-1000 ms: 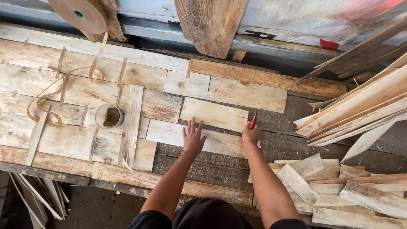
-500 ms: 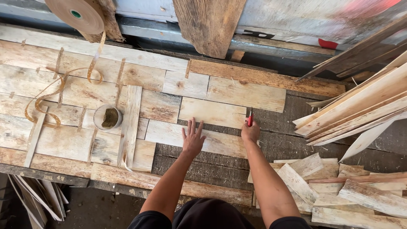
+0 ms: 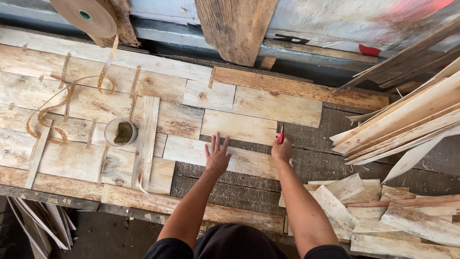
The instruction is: Fitting and trimming thin wood pieces to cover a surface at a workbench.
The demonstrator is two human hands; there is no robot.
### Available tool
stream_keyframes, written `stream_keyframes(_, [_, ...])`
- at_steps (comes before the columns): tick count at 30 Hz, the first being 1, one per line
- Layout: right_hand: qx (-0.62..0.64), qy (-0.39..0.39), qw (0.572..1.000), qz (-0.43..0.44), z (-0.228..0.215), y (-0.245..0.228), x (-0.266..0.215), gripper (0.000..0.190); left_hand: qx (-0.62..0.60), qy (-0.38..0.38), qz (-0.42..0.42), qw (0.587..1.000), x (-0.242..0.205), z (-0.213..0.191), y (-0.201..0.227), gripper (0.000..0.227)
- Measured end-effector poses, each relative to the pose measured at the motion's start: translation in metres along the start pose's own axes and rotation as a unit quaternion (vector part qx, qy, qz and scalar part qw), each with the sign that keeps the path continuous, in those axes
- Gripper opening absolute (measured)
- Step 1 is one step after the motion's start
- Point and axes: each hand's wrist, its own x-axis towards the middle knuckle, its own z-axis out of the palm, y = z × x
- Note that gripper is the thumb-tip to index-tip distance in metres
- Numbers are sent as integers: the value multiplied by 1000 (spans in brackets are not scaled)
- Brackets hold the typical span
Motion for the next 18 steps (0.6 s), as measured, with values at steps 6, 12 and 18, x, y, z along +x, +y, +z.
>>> stream_keyframes(6, [4, 5, 1000, -24, 3, 7, 2, 25, 1, 3, -3, 1000, 1, -2, 1, 85])
stream_keyframes(12, [-6, -19, 1000, -11, -4, 0, -2, 31, -11, 7, -7, 1000, 1, -3, 2, 86])
stream_keyframes(18, [-29, -26, 999, -34, -9, 2, -7, 32, -15, 9, -11, 1000, 3, -1, 2, 88])
